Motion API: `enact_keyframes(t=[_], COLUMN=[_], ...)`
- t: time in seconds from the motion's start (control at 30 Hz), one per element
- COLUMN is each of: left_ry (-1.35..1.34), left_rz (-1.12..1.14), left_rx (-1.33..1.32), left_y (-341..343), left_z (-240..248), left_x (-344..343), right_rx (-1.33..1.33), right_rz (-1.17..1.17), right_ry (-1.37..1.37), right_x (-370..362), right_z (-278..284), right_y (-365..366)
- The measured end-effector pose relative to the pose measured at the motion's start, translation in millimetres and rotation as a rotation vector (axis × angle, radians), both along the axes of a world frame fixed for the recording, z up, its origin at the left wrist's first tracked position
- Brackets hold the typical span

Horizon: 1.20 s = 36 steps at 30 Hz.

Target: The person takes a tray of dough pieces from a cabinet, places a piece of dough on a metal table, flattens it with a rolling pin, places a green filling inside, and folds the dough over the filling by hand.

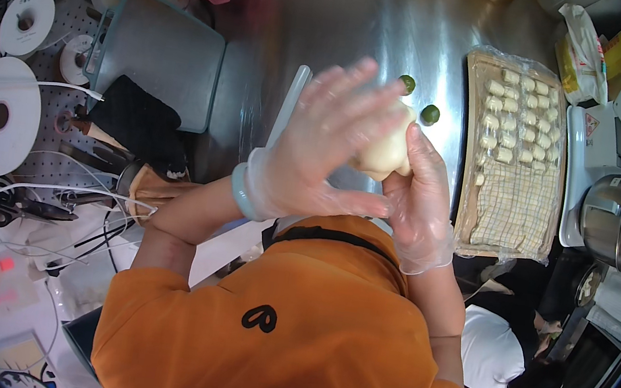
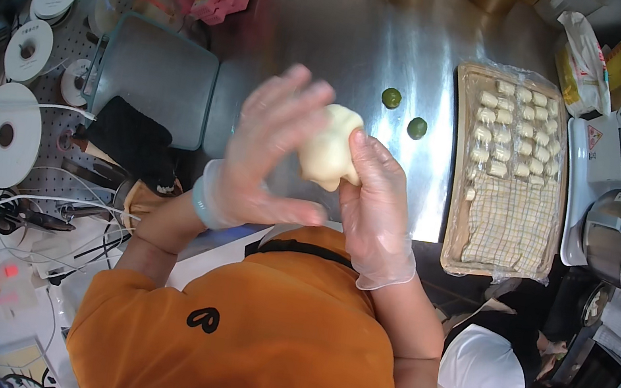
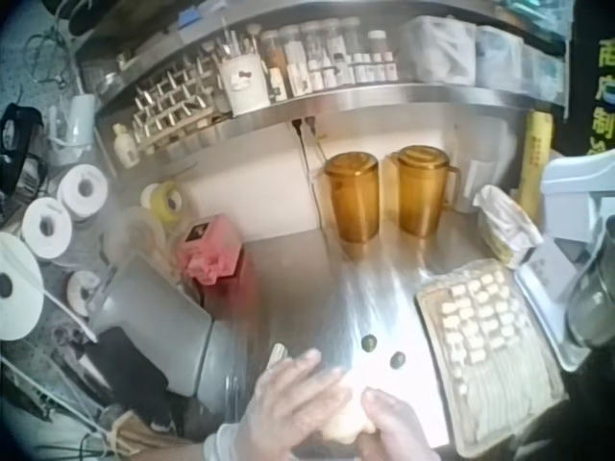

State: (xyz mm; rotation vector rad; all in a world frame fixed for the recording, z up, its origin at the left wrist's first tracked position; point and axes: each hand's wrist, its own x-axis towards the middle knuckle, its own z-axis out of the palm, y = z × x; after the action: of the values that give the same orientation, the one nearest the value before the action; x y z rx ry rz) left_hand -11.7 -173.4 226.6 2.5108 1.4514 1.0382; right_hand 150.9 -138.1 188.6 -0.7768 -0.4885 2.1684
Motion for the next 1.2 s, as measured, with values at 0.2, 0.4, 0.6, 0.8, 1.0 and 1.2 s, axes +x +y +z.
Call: enact_keyframes(t=[0.2, 0.4, 0.6, 0.8, 1.0, 1.2], left_ry=[-0.083, -0.183, -0.476, -0.152, -0.048, -0.142], left_rz=[-0.013, -0.178, -0.370, -0.222, -0.194, -0.174], left_rx=[0.210, 0.305, 0.020, -0.005, 0.206, 0.119], left_y=[10.2, 12.8, 14.4, 7.0, 11.8, 0.9], left_z=[-24.7, -27.4, -26.7, 6.2, -15.7, -15.6], left_x=[-3.6, -4.4, -10.4, -26.4, -13.2, -7.7], right_rx=[0.118, 0.164, 0.053, 0.115, 0.134, 0.069], right_rz=[0.063, 0.201, 0.120, 0.032, 0.112, 0.074], right_ry=[0.214, 0.262, 0.268, 0.038, 0.087, 0.007], right_x=[2.8, 8.7, 3.5, 7.8, 5.3, -0.9], right_z=[10.0, 9.3, 15.0, 14.0, 26.5, 18.7], right_y=[-17.0, -15.8, -17.6, -9.7, -16.1, -24.5])
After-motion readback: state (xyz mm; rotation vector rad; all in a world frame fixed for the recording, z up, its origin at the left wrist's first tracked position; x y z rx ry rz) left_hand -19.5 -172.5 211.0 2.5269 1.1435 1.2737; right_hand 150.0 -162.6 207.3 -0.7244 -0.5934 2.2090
